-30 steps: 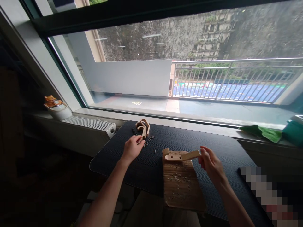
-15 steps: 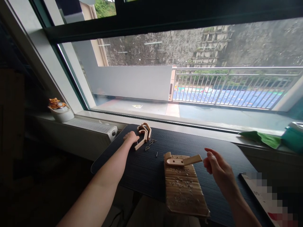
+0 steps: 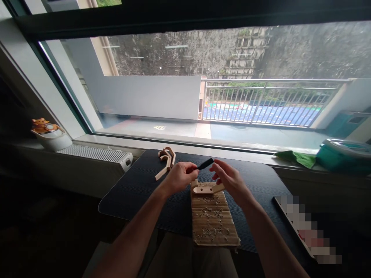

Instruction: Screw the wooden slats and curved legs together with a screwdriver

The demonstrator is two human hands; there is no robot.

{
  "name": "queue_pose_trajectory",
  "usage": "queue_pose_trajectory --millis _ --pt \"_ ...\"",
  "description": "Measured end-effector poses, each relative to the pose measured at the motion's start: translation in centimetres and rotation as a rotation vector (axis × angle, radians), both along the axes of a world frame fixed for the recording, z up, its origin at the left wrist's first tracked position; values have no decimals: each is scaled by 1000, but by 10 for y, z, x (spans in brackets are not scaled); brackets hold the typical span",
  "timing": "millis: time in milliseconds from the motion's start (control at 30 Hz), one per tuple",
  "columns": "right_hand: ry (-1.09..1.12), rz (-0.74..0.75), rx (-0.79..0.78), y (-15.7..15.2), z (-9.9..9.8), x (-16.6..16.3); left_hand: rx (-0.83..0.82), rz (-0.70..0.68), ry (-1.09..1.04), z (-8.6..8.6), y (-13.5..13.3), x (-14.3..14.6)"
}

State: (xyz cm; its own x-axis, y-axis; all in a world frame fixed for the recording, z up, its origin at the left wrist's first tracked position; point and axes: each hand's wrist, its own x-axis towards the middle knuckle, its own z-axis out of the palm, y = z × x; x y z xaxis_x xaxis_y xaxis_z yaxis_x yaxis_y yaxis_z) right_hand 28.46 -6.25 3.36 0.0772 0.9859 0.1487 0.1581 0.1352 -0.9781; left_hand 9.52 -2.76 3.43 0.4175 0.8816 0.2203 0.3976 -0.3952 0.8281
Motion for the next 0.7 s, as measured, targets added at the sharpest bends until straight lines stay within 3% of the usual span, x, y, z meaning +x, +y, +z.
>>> queue_pose_trajectory --millis 167,300,400,533,600,700 --pt "215 -10 80 2 4 2 -23 -129 -90 -1 -5 26" --pt "296 89 105 0 4 1 -47 -139 -149 7 -4 29" --pt "141 12 185 -1 9 9 -35 -127 -107 8 -4 25" --pt "-146 -366 421 -1 20 45 29 14 42 -9 -3 4" --pt "-241 -373 409 0 15 65 0 15 104 -23 -4 -5" --pt "-351 -306 183 3 -11 81 -17 -46 132 -41 -7 -9"
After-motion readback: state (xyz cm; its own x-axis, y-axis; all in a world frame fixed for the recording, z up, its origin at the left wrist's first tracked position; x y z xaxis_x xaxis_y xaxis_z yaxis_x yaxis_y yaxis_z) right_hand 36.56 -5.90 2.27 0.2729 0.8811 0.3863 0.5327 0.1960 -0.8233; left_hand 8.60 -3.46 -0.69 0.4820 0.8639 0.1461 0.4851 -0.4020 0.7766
